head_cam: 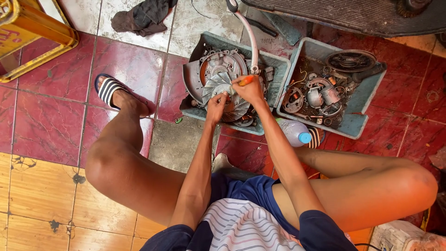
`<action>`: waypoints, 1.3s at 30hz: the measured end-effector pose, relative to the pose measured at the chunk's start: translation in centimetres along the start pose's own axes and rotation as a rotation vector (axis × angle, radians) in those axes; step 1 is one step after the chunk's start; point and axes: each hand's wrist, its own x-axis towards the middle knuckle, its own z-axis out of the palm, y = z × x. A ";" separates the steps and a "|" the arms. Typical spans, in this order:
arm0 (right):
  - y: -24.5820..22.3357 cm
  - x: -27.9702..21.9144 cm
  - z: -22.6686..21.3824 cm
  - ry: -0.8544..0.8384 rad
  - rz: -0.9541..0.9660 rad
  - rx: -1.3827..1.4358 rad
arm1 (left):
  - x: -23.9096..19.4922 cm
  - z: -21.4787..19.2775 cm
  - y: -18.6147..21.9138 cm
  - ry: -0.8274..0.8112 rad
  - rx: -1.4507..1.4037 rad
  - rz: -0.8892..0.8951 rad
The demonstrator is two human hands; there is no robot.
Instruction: Cleaning motorcycle engine components with a brush and cleaning fluid.
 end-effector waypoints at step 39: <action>-1.2 3.0 2.0 -0.016 -0.019 -0.395 | -0.3 0.0 0.7 0.020 -0.014 -0.028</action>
